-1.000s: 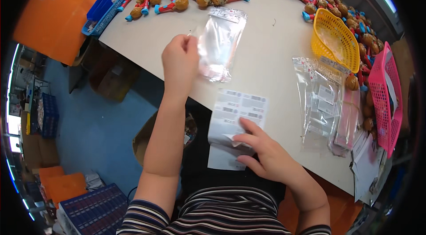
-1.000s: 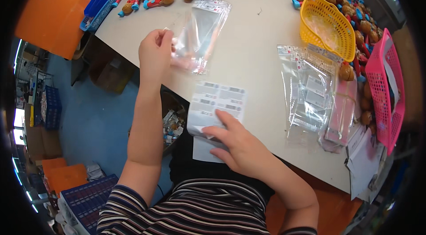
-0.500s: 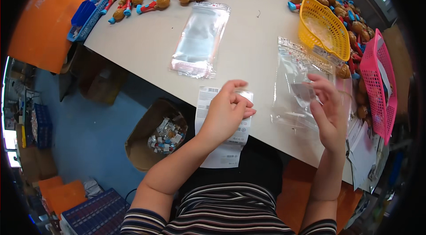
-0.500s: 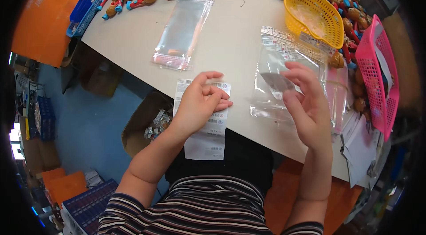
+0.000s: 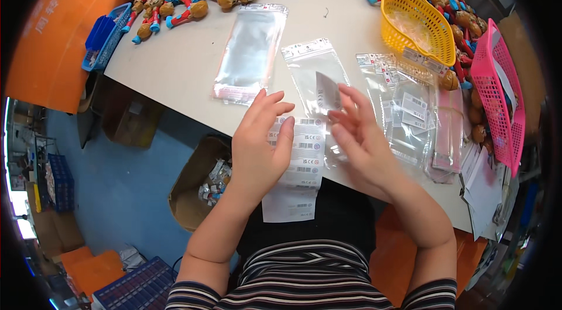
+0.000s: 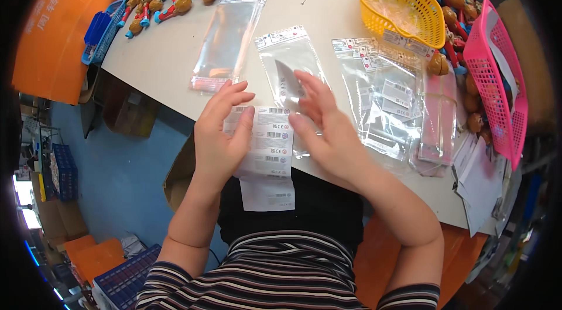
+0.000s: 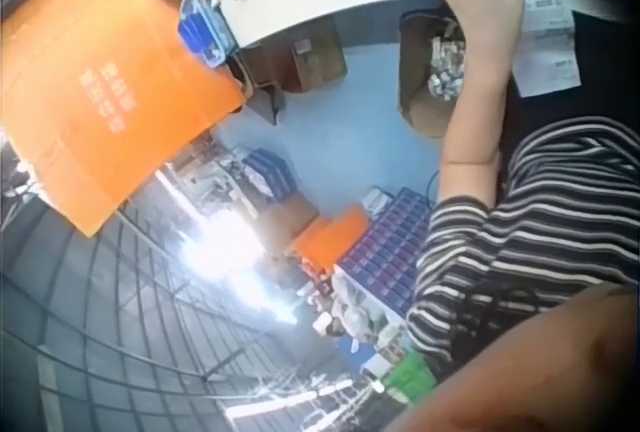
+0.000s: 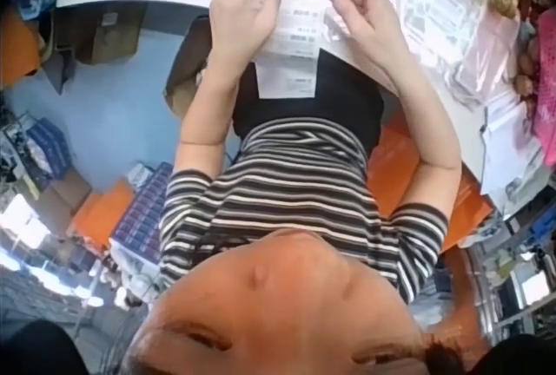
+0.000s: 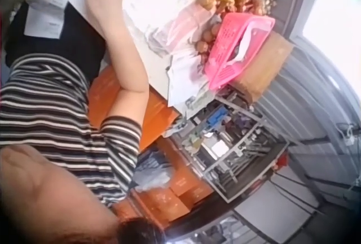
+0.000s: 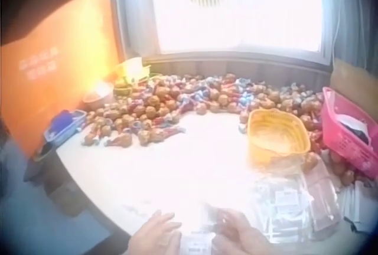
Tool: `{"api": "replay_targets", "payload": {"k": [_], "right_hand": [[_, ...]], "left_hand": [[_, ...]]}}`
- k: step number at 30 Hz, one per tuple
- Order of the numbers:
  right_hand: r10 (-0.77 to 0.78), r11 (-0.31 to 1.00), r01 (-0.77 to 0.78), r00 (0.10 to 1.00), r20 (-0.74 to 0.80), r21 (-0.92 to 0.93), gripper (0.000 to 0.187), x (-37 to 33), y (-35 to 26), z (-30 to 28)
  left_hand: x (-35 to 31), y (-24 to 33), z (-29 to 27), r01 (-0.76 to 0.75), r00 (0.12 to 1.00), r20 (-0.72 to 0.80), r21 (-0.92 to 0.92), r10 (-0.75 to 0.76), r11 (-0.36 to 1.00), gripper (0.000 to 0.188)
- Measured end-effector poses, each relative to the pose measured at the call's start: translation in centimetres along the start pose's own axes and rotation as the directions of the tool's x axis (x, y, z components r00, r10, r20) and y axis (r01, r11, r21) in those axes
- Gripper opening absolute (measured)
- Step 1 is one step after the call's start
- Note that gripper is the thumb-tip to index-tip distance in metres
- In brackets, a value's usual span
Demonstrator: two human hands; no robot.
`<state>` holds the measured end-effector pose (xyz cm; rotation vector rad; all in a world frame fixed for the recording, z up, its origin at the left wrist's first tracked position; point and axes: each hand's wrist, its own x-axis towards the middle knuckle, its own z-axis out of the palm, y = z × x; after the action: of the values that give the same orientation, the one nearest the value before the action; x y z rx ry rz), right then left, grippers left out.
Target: Applying adhesive product labels onto small clear plastic bags at a factory workstation.
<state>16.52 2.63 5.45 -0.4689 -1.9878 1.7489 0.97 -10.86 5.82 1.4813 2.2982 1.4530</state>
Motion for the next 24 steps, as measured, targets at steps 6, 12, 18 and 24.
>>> {"api": "replay_targets", "payload": {"k": [6, 12, 18, 24], "right_hand": [[0.3, 0.95, -0.257, 0.909, 0.289, -0.179, 0.032, 2.2, -6.3, -4.6], [0.142, 0.951, -0.048, 0.946, 0.292, -0.306, 0.034, 4.1, -6.8, -4.5], [-0.127, 0.616, 0.209, 0.978, 0.166, -0.76, 0.047, 4.7, -2.9, -4.4], [-0.035, 0.262, 0.243, 0.969, 0.243, -0.934, 0.048, 4.8, 0.7, -4.9]], "left_hand": [[3.9, 2.7, -1.7, 0.05, 0.987, 0.158, -0.32, 0.002, 0.946, 0.028], [4.2, 2.9, -0.1, 0.12, 0.966, 0.256, -0.315, -0.038, 0.942, 0.011], [4.1, 0.8, -0.6, 0.434, 0.9, 0.183, -0.456, -0.395, 0.777, 0.013], [4.6, 0.6, 0.2, 0.469, 0.877, 0.192, -0.534, -0.44, 0.703, 0.018]]}}
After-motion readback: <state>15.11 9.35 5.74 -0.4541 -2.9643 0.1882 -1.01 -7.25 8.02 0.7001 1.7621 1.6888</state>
